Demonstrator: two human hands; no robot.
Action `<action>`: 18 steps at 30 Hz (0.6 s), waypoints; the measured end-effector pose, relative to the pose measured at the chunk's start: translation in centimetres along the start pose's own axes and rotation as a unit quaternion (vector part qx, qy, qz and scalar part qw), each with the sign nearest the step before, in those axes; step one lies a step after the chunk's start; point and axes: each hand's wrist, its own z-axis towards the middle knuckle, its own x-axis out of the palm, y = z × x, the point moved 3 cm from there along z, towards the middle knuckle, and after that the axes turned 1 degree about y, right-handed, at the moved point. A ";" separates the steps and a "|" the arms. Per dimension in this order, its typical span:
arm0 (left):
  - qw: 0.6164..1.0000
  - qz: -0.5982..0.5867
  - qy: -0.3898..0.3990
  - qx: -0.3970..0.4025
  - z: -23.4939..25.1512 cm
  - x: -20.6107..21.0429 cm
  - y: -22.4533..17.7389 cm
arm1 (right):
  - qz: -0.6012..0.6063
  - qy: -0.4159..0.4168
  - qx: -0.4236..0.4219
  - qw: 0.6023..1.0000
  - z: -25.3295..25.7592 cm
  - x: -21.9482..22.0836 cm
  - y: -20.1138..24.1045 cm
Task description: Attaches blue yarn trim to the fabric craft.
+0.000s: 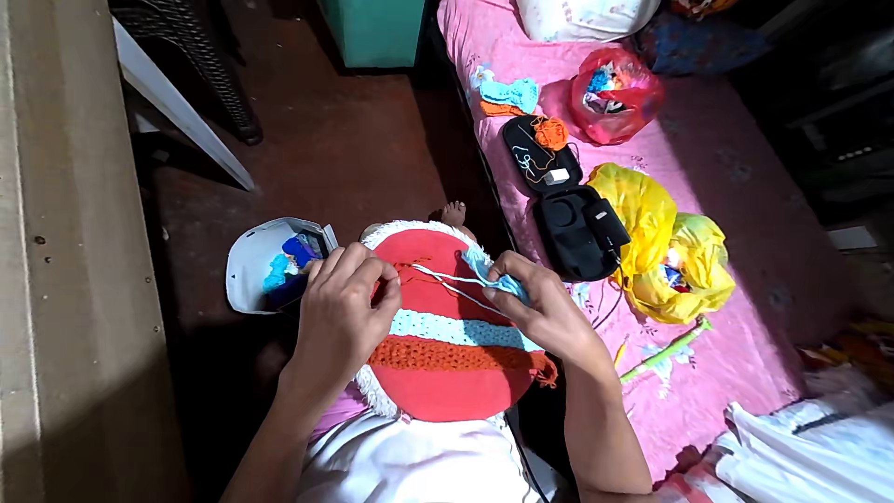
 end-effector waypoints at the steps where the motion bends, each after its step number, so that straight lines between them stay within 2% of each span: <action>1: 1.000 -0.004 -0.003 0.003 0.0 0.0 -0.1 | 0.032 0.001 -0.007 0.999 -0.4 -0.2 0.6; 4: 1.000 -0.019 -0.008 0.013 -0.1 0.1 -0.1 | 0.094 -0.001 -0.030 0.995 -1.6 0.4 2.4; 8: 0.999 -0.044 -0.001 0.020 -0.1 0.1 0.1 | 0.168 0.032 -0.049 0.984 -2.3 3.8 4.7; 13: 0.998 -0.065 0.006 0.026 -0.2 -0.2 0.3 | 0.213 0.102 0.005 0.972 -0.8 8.3 5.8; 18: 0.995 -0.095 0.021 0.022 -0.5 -1.1 0.2 | 0.248 0.106 0.052 0.962 0.6 8.6 5.9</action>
